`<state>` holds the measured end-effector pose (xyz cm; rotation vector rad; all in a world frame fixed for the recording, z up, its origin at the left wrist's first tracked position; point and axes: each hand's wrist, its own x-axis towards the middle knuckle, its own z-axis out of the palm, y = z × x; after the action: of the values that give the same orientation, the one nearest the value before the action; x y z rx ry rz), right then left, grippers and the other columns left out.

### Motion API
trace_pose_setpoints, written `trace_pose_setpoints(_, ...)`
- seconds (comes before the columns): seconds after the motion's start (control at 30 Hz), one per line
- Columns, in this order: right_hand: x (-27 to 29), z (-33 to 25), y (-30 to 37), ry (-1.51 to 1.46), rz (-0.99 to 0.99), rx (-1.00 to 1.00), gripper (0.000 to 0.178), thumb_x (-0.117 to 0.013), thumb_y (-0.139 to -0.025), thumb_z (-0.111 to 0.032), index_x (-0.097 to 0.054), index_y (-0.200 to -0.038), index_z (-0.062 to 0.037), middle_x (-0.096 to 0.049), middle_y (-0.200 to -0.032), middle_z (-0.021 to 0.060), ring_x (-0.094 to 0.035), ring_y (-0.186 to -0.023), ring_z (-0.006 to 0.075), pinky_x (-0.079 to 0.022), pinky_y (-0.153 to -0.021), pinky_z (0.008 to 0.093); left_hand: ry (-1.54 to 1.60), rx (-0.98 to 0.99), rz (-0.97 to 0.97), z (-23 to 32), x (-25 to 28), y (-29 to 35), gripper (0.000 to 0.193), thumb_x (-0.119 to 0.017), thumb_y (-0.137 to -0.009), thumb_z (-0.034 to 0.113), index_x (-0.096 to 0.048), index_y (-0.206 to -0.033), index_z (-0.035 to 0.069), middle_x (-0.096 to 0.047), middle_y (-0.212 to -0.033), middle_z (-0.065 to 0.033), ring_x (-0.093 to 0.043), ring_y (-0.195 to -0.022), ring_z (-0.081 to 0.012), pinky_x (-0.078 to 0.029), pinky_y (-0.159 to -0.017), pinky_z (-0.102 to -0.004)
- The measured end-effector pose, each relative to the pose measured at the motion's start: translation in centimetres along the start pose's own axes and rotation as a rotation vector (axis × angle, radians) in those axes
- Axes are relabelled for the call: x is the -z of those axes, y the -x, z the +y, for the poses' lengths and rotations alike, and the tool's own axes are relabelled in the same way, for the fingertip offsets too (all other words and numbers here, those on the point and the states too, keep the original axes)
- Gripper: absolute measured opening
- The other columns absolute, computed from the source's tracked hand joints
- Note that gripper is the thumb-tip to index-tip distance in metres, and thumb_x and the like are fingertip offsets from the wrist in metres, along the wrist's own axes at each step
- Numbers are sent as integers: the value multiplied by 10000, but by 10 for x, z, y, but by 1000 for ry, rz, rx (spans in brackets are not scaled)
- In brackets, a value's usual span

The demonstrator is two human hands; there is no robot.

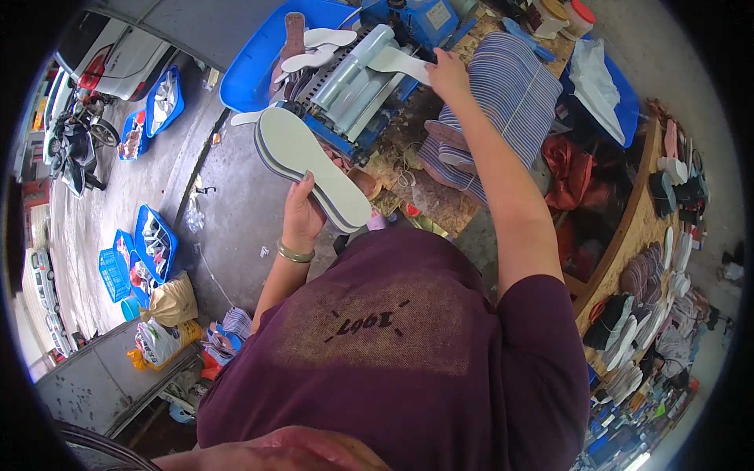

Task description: The person assembles slipper soles by hand, picking up white insoles and striped fabric uppers. They place the insole into a blue press machine and then press the fabric upper onto it. The finished slipper is placed into a blue bin. The process is repeated for multiple units.

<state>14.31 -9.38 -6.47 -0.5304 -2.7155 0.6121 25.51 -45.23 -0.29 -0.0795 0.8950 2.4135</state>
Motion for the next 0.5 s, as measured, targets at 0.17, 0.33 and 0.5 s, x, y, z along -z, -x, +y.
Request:
trace_pose_setpoints(0.17,35,-83,85,-571,-465,120,693,-750,-745,-241,-445,-1333,-39,-544,-1210,153,-558,-1069,225,-474,-883,340,2,-69,33,-11,-4,-7,487,-674,-856,161,-464,-1270,13,-572,-1171,-127,-562,-1100,-255,-474,-945,-414)
trace_pose_setpoints(0.33,79,-135,173,-605,-850,308,890,-758,-722,-219,-273,-1452,-69,-491,-1283,169,-530,-1137,253,-448,-938,337,-58,-109,66,-18,-5,-18,460,-689,-855,155,-483,-1249,34,-586,-1134,-93,-561,-1064,-201,-459,-939,-373)
trace_pose_setpoints(0.5,84,-121,173,-629,-810,332,830,-738,-710,-250,-346,-1413,-49,-503,-1254,227,-525,-1129,346,-430,-942,378,-227,-104,115,-16,-9,-20,378,-650,-891,203,-506,-1197,33,-604,-1071,-83,-598,-947,-177,-508,-829,-329)
